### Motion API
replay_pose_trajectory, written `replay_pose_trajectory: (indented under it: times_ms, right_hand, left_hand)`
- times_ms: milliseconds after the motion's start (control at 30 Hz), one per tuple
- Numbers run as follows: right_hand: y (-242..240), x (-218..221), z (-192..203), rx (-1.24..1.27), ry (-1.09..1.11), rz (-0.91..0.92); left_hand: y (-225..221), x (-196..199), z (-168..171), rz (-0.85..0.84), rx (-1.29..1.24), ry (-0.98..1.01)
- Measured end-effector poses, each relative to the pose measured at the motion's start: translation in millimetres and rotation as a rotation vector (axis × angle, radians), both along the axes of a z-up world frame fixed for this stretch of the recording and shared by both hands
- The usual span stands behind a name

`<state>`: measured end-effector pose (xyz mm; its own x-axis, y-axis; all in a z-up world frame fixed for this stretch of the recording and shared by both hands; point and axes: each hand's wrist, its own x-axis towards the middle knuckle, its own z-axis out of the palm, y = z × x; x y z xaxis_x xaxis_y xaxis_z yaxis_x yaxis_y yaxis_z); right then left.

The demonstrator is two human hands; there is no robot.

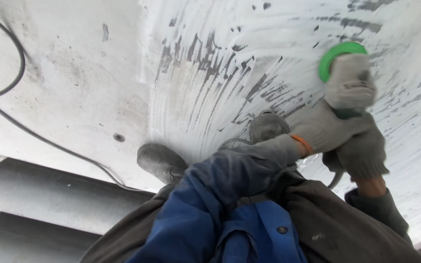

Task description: Sanding the white exterior surface of a large industrial vessel using a handheld angle grinder.

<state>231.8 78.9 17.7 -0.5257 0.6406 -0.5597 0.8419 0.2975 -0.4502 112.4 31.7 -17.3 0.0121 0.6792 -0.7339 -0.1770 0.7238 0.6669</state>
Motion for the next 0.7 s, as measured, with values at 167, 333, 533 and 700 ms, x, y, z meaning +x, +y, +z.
replay_pose_trajectory:
  times_ms: [167, 333, 533, 700]
  right_hand:
    - [-11, 23, 19, 0.009, 0.080, -0.064]
    - [-11, -61, 2, 0.063, 0.038, 0.166]
    - [-3, -62, 1, 0.043, 0.131, 0.191]
    - [-15, 63, -10, 0.103, 0.143, -0.044]
  left_hand:
    - [2, 30, 2, 0.043, 0.056, -0.029]
    - [-52, -66, 29, 0.270, -0.223, -0.100]
    - [-37, -68, 26, 0.511, -0.092, -0.044]
    - [8, 8, 2, 0.018, 0.048, -0.220]
